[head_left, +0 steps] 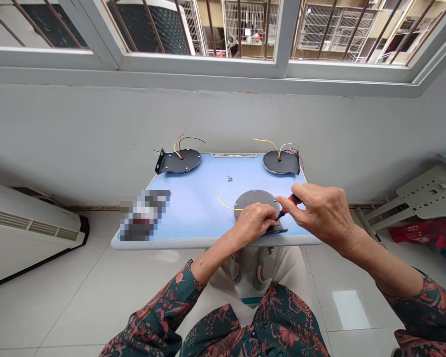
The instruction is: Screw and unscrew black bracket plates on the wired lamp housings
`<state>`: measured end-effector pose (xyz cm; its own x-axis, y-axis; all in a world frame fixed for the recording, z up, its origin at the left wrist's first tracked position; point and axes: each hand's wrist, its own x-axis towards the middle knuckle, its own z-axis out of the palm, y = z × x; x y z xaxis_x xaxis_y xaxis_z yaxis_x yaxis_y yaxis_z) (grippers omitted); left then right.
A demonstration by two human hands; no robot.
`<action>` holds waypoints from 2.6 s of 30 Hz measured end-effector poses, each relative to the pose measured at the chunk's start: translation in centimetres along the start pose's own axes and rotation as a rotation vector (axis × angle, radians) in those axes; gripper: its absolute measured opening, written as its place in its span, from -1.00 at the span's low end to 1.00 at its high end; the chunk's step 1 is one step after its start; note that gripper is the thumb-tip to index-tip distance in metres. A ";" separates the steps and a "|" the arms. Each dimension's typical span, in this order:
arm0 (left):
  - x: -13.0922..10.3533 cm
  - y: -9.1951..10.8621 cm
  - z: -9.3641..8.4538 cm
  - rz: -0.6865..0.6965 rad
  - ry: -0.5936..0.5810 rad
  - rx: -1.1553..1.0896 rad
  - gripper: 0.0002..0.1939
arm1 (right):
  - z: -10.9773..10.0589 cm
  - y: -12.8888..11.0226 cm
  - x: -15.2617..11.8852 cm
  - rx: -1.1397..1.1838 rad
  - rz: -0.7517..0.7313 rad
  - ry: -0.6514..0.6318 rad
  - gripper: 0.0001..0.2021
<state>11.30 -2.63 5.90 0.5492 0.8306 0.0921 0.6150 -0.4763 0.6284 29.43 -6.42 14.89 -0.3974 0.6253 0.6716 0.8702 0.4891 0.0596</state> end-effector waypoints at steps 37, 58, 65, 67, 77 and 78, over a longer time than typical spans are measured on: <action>-0.2 0.0 0.1 0.072 -0.008 0.040 -0.85 | 2.0 -0.2 -0.4 0.413 0.194 -0.180 -0.82; -0.3 -0.2 0.5 -0.012 0.018 -0.072 -0.87 | 3.7 -1.4 -0.9 0.331 0.308 -0.048 -0.69; -0.1 -1.3 0.2 -0.026 0.146 -0.335 -0.74 | 2.5 2.0 -0.3 0.420 0.522 0.107 -0.72; 0.5 -1.4 -0.2 -0.033 0.178 -0.363 -0.71 | 3.1 2.8 -0.4 0.369 0.506 0.143 -0.71; 4.8 -1.6 -0.6 -0.064 0.133 -0.185 -0.65 | 5.8 3.4 -0.1 0.342 0.409 0.145 -0.76; 4.8 -1.7 -0.4 -0.065 0.129 -0.176 -0.65 | 5.9 3.4 -0.1 0.337 0.411 0.136 -0.76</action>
<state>12.67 2.32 5.57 0.4280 0.8931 0.1381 0.5323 -0.3726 0.7601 30.74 -1.21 10.69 0.0163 0.7326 0.6805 0.7952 0.4030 -0.4529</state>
